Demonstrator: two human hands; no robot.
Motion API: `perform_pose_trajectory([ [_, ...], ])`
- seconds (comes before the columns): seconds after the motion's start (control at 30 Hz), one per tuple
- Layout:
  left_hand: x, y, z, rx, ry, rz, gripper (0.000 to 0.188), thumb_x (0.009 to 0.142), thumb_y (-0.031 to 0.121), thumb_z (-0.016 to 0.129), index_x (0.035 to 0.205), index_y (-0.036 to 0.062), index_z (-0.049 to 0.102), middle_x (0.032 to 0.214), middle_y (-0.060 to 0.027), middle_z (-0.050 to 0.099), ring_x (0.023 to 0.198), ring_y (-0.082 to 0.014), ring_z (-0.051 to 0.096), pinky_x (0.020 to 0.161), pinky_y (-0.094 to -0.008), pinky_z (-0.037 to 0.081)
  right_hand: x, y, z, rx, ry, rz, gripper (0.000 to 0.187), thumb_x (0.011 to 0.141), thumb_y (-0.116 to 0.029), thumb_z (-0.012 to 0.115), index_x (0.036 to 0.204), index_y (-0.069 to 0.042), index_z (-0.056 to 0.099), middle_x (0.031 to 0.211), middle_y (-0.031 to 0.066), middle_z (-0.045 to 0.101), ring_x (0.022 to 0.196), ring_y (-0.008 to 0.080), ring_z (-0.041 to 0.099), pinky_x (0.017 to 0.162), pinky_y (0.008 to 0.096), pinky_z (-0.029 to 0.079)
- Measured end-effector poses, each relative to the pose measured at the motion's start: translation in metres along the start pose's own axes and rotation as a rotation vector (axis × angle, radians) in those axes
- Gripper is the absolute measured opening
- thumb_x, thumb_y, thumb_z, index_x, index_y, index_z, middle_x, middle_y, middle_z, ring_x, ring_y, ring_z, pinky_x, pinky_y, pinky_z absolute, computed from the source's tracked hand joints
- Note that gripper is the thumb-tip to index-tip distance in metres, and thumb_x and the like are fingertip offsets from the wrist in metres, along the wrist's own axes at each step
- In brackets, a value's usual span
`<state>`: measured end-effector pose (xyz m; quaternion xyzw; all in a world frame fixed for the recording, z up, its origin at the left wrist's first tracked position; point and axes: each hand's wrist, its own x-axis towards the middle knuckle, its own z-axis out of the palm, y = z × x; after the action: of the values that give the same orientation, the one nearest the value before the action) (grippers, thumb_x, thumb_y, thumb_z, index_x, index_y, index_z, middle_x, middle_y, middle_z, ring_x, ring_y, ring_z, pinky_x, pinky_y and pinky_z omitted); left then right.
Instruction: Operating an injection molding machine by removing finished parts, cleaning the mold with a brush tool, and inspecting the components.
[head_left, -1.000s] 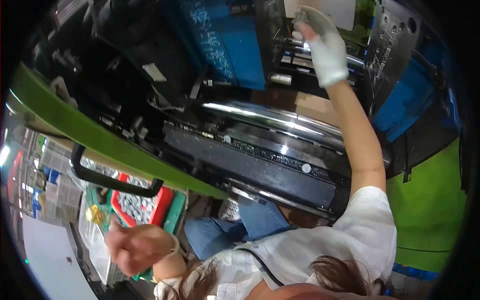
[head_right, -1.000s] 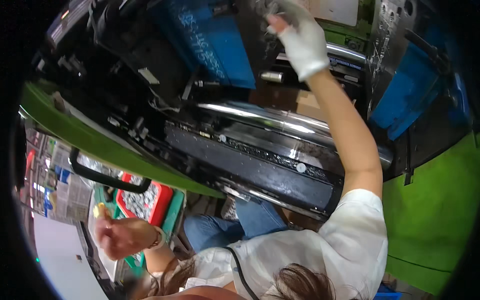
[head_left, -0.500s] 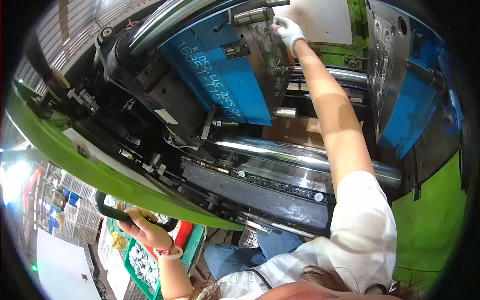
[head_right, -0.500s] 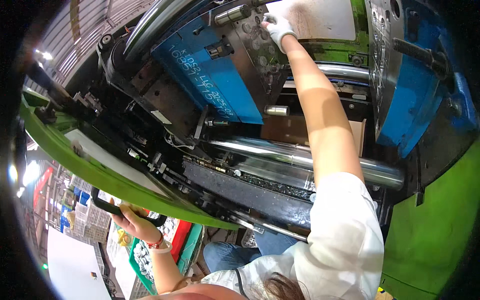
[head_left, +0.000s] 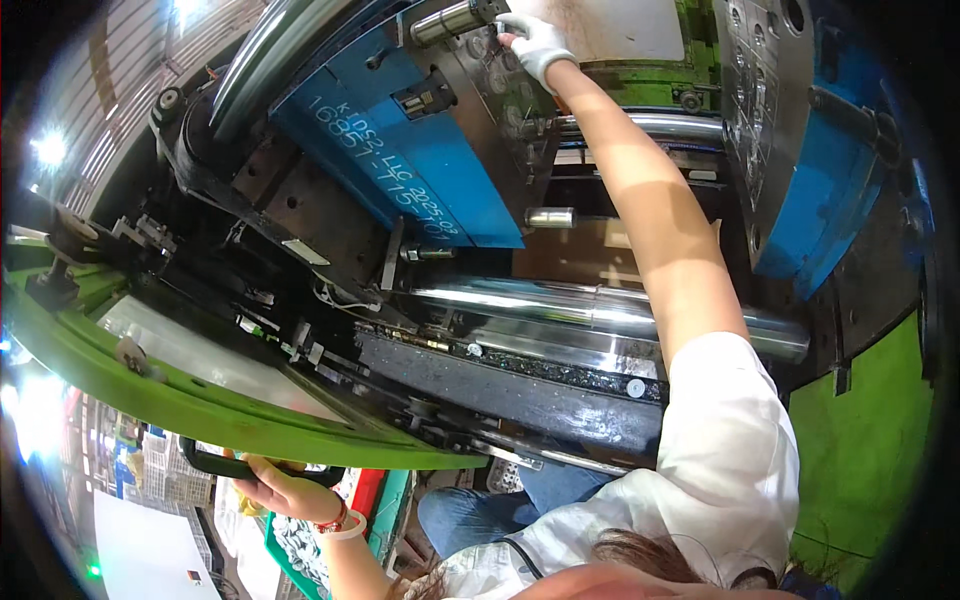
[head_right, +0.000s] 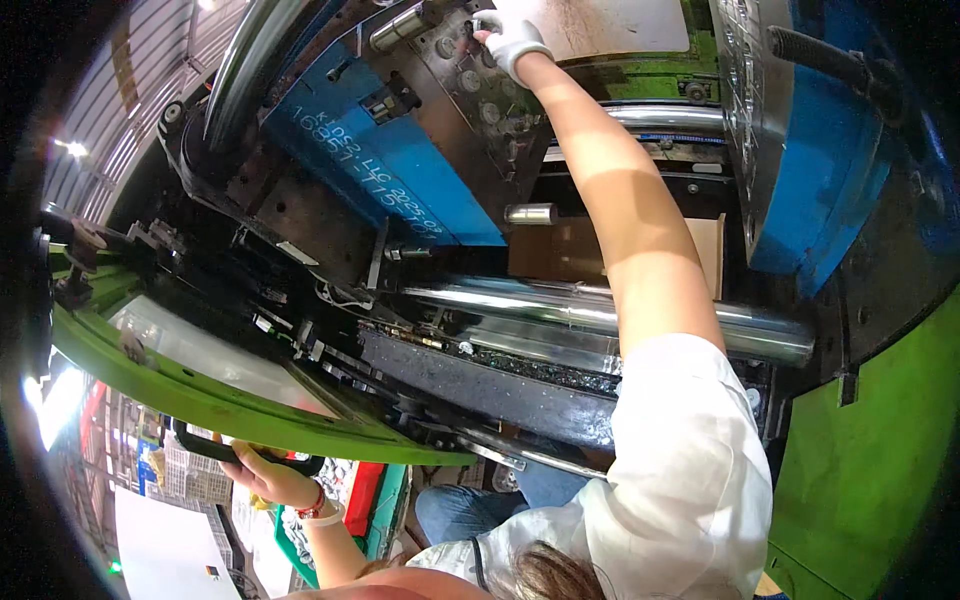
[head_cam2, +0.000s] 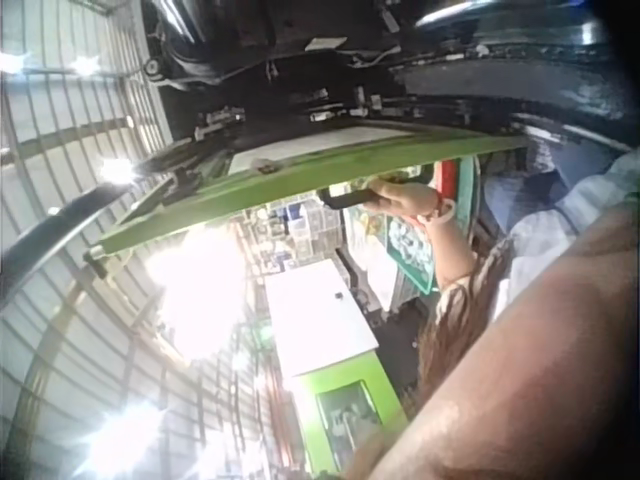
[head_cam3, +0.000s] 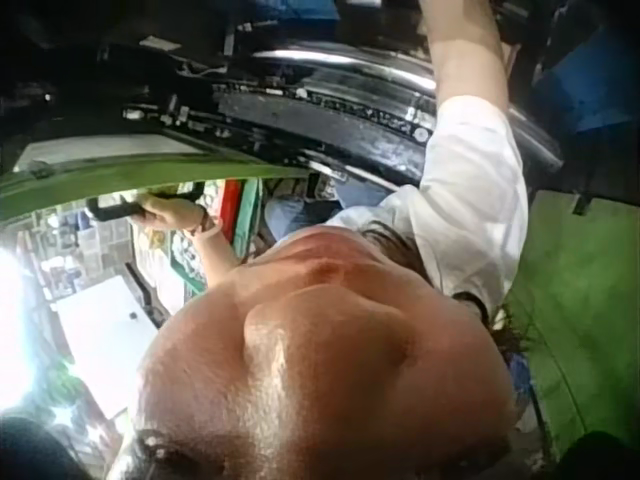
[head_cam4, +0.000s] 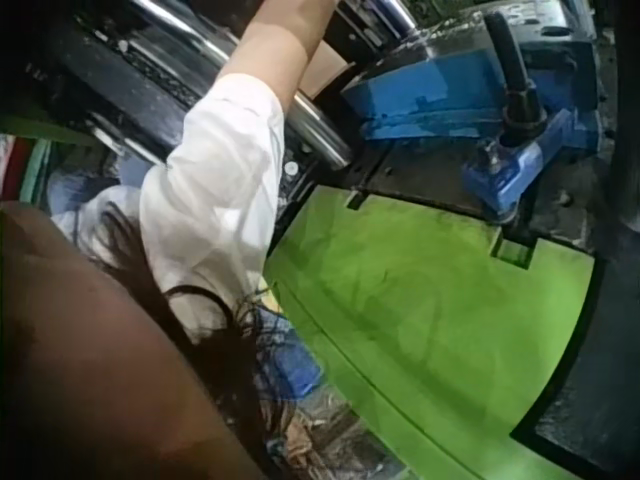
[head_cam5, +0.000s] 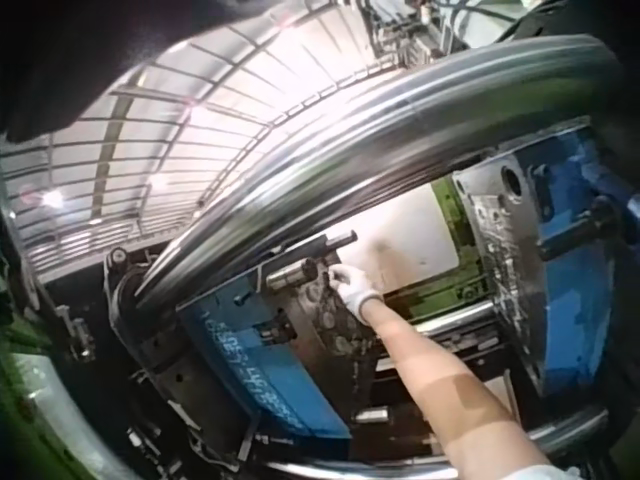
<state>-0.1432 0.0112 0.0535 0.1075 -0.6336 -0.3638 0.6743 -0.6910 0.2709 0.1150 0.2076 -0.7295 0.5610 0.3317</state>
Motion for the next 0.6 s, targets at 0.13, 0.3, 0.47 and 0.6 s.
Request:
perform_pose_trajectory([
  [0.13, -0.001, 0.006, 0.004, 0.009, 0.033, -0.013, 0.039, 0.100, 0.020, 0.046, 0.131, -0.0029, 0.042, 0.065, 0.0040, 0.039, 0.050, -0.0030, 0.030, 0.044, -0.0209, 0.022, -0.003, -0.012, -0.002, -0.043, 0.007, -0.004, 0.036, 0.082, -0.021, 0.068, 0.119, -0.019, 0.065, 0.098, 0.0090, 0.069, 0.085, 0.0178, 0.063, 0.080, 0.0306, 0.048],
  [0.3, 0.000, 0.007, 0.006, 0.035, 0.045, 0.019, 0.040, 0.099, 0.019, 0.046, 0.132, -0.0030, 0.042, 0.064, 0.0040, 0.038, 0.051, -0.0033, 0.030, 0.044, -0.0211, 0.022, -0.006, -0.014, -0.003, -0.065, 0.034, -0.016, 0.034, 0.084, -0.024, 0.066, 0.118, -0.020, 0.065, 0.102, 0.0105, 0.068, 0.092, 0.0252, 0.064, 0.085, 0.0340, 0.049],
  [0.47, 0.001, 0.000, 0.001, 0.029, 0.052, 0.034, 0.040, 0.099, 0.019, 0.046, 0.132, -0.0039, 0.042, 0.065, 0.0041, 0.038, 0.051, -0.0037, 0.030, 0.045, -0.0212, 0.023, 0.000, -0.009, 0.002, -0.154, 0.045, -0.241, 0.038, 0.086, -0.020, 0.061, 0.123, -0.016, 0.061, 0.119, 0.0103, 0.062, 0.110, 0.0293, 0.057, 0.096, 0.0341, 0.043],
  [0.6, 0.005, -0.003, -0.002, 0.071, 0.028, 0.060, 0.040, 0.098, 0.018, 0.044, 0.132, -0.0046, 0.042, 0.064, 0.0039, 0.039, 0.052, -0.0052, 0.032, 0.047, -0.0224, 0.026, -0.018, -0.006, 0.016, -0.165, 0.116, -0.236, 0.045, 0.086, -0.012, 0.050, 0.131, -0.015, 0.053, 0.134, 0.0084, 0.051, 0.121, 0.0282, 0.049, 0.103, 0.0330, 0.038],
])
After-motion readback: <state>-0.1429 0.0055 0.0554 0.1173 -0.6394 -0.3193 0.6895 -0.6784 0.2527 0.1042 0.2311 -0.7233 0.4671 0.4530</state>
